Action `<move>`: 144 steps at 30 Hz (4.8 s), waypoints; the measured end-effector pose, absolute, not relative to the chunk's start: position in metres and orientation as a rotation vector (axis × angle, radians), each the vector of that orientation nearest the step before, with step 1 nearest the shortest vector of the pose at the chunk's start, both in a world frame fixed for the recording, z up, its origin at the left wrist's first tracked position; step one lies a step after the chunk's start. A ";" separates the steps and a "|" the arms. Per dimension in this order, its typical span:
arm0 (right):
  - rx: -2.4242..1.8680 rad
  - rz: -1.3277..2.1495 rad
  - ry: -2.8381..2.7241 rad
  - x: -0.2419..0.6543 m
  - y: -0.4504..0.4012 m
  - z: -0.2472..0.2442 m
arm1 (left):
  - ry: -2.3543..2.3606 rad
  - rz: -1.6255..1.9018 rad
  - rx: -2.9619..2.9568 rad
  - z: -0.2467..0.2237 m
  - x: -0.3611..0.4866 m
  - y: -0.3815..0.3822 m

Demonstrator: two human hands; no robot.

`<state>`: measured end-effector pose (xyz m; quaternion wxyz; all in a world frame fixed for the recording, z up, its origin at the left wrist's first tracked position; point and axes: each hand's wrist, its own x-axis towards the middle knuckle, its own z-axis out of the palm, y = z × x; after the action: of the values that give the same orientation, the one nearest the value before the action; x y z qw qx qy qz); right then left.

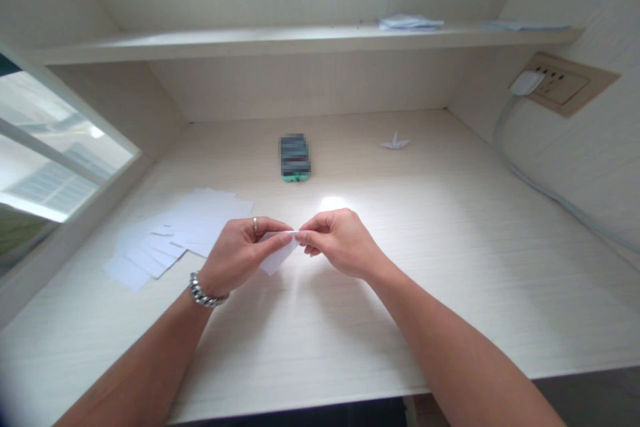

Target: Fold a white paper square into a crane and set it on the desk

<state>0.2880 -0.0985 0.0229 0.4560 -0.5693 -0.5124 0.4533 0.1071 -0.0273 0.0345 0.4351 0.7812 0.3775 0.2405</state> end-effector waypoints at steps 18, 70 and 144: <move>-1.275 1.160 -1.187 0.289 -0.100 0.021 | 0.849 0.738 1.992 0.036 0.107 -0.029; -1.286 1.430 -0.997 0.284 -0.095 0.016 | 1.030 0.566 1.569 0.034 0.113 -0.027; -1.366 1.086 -1.352 0.292 -0.095 0.018 | 0.988 0.633 1.499 0.035 0.115 -0.029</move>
<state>0.2924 -0.0950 0.0179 0.4500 -0.5526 -0.5469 0.4393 0.1150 -0.0289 0.0345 0.5802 0.6415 0.4226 0.2708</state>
